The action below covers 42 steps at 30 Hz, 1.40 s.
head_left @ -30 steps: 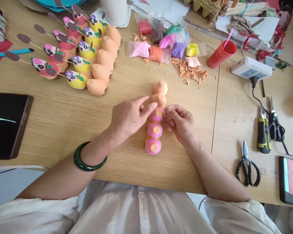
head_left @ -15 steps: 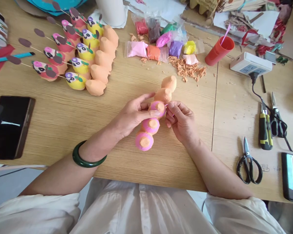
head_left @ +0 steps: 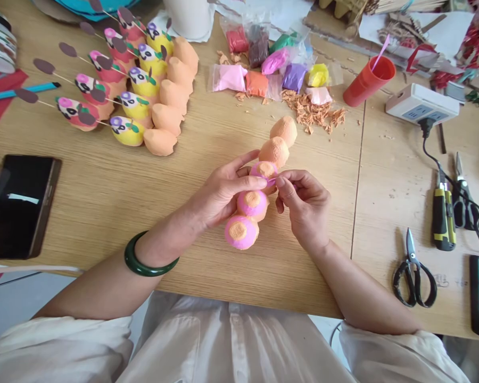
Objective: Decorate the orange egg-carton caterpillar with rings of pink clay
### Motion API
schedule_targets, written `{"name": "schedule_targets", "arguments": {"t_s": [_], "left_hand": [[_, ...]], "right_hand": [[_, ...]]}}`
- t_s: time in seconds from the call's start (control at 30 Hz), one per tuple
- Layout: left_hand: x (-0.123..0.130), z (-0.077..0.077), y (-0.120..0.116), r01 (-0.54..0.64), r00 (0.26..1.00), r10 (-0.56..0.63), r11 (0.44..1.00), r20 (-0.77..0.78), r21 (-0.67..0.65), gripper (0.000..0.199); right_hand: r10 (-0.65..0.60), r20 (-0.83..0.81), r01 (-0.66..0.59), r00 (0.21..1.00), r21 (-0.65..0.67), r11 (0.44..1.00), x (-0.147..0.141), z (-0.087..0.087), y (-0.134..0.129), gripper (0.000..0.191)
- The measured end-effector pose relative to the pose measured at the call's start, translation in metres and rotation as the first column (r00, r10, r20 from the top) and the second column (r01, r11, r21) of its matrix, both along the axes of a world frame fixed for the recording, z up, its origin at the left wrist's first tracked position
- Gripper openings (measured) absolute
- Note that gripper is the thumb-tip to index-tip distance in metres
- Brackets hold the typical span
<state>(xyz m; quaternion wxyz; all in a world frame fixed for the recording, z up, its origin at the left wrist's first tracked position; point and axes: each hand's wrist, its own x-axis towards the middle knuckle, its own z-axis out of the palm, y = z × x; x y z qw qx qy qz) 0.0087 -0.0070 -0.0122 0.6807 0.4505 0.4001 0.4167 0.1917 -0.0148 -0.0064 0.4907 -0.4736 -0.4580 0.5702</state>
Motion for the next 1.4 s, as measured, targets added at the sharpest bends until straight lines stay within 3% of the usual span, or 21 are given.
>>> {"name": "schedule_targets", "arguments": {"t_s": [0.2,0.33,0.53,0.67,0.93,1.4], "left_hand": [[0.003,-0.005,-0.005,-0.059,0.992,0.073,0.991,0.106,-0.124,0.045],[0.005,-0.006,-0.008,-0.158,0.964,0.202,0.958,0.174,-0.239,0.062],[0.011,0.011,-0.011,-0.241,0.932,0.310,0.918,0.190,-0.315,0.060],[0.012,0.021,-0.012,-0.203,0.917,0.307,0.907,0.253,-0.368,0.049],[0.012,0.022,-0.012,-0.112,0.908,0.250,0.919,0.337,-0.379,0.049],[0.014,0.023,-0.012,-0.138,0.944,0.235,0.918,0.231,-0.372,0.048]], "right_hand": [[0.010,0.090,-0.018,0.996,0.083,0.996,0.001,-0.003,-0.003,0.033],[-0.002,0.201,-0.042,0.979,0.216,0.975,0.004,-0.003,-0.006,0.018],[0.001,0.277,-0.115,0.961,0.397,0.911,0.006,-0.008,-0.007,0.014],[-0.060,0.329,-0.103,0.943,0.459,0.882,0.007,-0.014,-0.006,0.015],[-0.267,0.451,-0.157,0.852,0.706,0.690,0.009,-0.011,-0.002,0.013],[-0.414,0.548,-0.306,0.727,0.798,0.519,0.010,-0.011,0.000,0.017]]}}
